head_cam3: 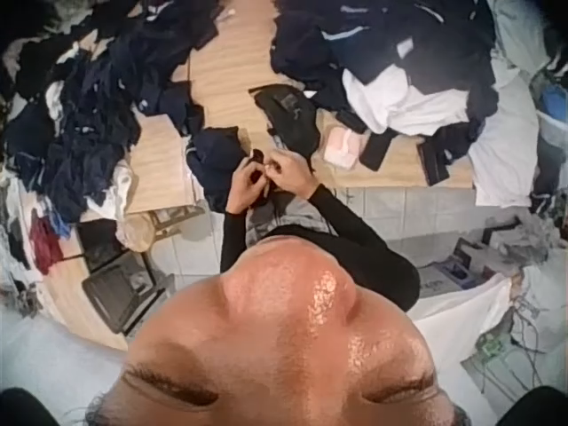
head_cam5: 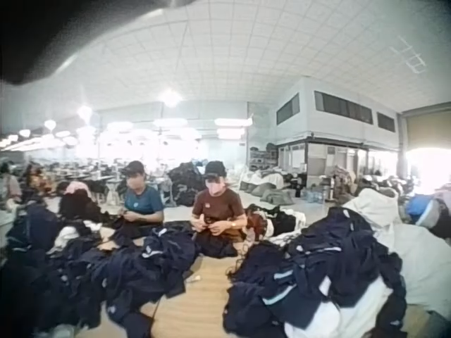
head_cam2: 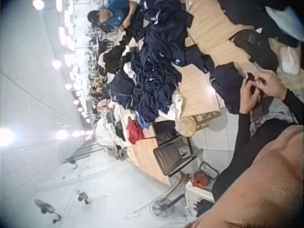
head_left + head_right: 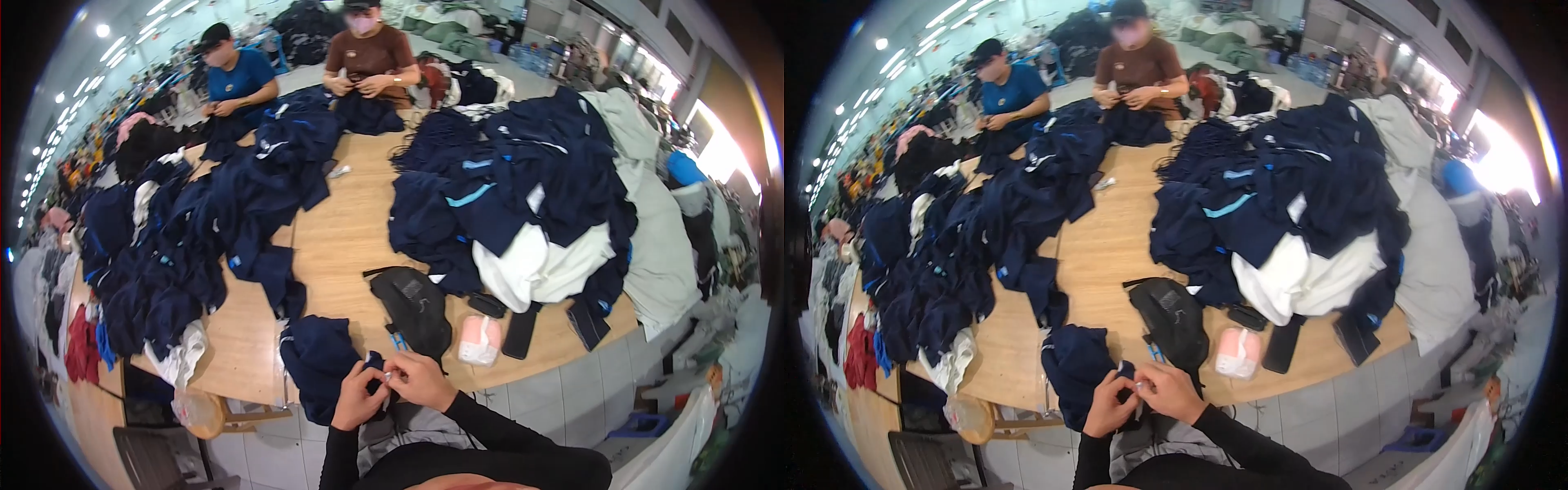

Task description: Inspecting dark blue garments and trimming excess threads using thread snips.

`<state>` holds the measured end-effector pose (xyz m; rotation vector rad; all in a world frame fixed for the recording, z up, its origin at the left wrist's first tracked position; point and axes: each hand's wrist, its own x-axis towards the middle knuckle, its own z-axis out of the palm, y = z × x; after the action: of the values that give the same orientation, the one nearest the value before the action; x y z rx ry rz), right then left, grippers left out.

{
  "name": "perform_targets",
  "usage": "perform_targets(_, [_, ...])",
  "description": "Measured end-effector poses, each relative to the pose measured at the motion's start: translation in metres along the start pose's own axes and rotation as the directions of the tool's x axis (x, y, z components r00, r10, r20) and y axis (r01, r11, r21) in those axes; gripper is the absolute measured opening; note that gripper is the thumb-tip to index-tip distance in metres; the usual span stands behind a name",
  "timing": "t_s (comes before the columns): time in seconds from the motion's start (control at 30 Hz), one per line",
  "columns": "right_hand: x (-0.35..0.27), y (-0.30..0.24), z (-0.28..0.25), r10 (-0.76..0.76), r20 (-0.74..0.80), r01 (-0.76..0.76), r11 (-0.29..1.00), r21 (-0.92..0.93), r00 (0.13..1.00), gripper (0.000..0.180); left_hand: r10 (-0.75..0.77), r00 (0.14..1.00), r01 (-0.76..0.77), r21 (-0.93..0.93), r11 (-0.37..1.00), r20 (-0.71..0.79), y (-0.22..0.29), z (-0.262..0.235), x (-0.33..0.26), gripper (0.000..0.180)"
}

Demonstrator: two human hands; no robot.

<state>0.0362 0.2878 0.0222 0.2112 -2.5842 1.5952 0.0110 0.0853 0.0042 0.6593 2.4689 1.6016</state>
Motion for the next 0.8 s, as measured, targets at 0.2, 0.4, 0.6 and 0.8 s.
perform_targets(0.2, [0.001, 0.002, -0.011, -0.209, 0.091, 0.222, 0.962, -0.157, 0.974, 0.010, -0.045, 0.994, 0.054, 0.093, 0.994, -0.095, 0.000, 0.002, -0.004, 0.013])
perform_targets(0.4, [-0.004, 0.008, 0.002, -0.251, 0.021, 0.247, 0.932, -0.265, 0.968, 0.010, -0.026, 0.993, 0.033, 0.066, 0.997, -0.116, 0.003, 0.000, 0.000, 0.014])
perform_targets(0.6, [0.002, 0.013, -0.001, -0.117, 0.037, 0.118, 0.993, -0.024, 0.992, 0.017, -0.034, 0.993, 0.034, -0.004, 0.999, -0.117, -0.003, 0.000, 0.000, 0.011])
perform_targets(0.8, [0.003, 0.001, -0.007, 0.074, 0.176, -0.085, 0.995, 0.059, 0.982, 0.015, 0.060, 0.991, -0.056, 0.033, 0.998, -0.119, -0.010, 0.000, -0.007, 0.011])
